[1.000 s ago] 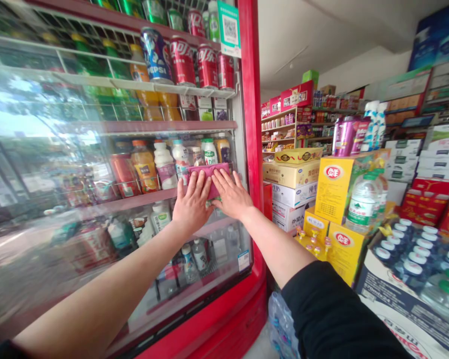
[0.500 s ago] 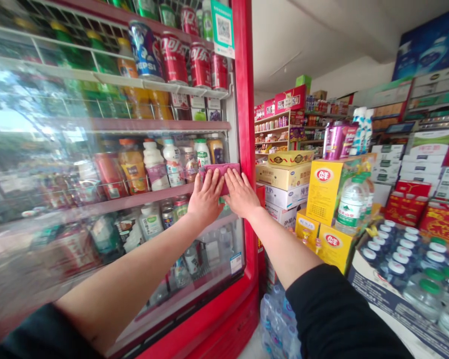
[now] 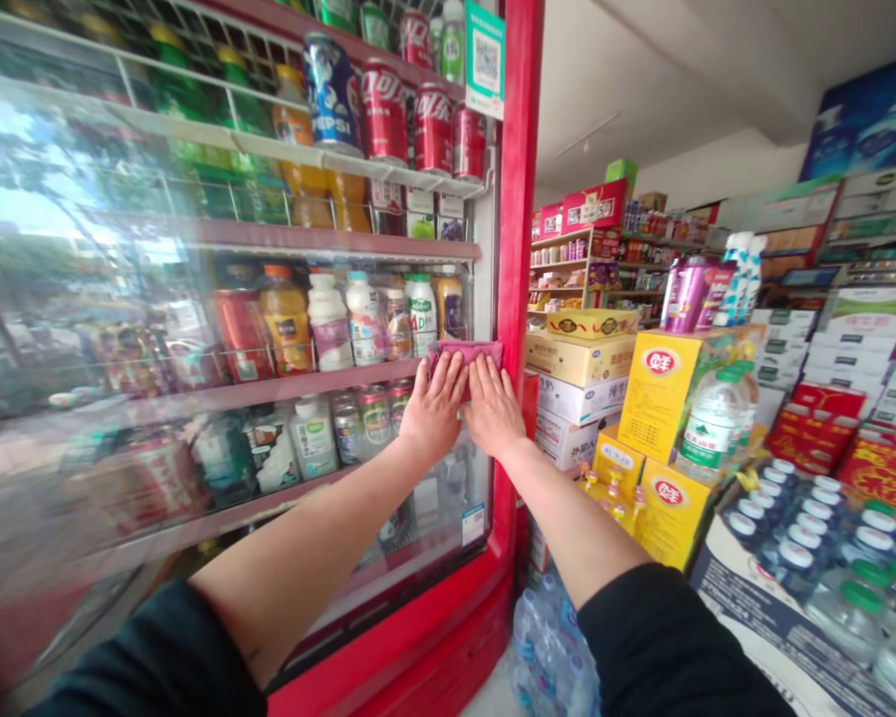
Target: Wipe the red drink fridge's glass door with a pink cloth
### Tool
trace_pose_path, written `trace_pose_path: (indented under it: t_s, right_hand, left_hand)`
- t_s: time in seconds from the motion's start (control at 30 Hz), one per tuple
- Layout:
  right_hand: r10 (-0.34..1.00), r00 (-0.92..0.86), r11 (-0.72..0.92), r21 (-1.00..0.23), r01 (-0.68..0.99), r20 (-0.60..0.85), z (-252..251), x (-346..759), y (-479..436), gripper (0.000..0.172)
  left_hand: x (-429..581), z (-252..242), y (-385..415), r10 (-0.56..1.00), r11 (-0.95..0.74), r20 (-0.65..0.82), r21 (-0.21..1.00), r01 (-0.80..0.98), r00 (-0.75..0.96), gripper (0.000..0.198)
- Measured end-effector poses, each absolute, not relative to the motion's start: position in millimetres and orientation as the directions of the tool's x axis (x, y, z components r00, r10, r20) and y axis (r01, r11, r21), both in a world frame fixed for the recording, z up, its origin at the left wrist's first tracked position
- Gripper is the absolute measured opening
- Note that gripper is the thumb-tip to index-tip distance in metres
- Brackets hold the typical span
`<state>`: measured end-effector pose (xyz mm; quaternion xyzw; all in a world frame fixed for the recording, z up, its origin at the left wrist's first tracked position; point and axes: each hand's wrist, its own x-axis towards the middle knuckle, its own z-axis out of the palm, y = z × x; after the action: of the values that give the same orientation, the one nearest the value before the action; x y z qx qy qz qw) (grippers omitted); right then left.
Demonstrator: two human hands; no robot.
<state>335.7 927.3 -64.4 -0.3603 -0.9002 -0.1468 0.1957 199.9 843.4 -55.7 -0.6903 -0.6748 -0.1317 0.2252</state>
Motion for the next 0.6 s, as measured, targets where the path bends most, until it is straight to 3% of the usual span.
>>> trace_pose_path:
  t_s: [0.27,0.6]
  right_hand:
    - [0.614,-0.644,0.732,-0.024,0.681,0.458,-81.5,312.5,901.9,0.08]
    - [0.546,-0.699,0.801,-0.044,0.597,0.462,-83.5,283.8,860.3,0.083]
  left_hand:
    - [180.4,-70.2,819.4,0.871,0.015,0.489,-0.14,0.99,0.056,0.078]
    - [135.0,-78.6,768.4,0.872,0.023,0.484,-0.184,0.983,0.07,0.087]
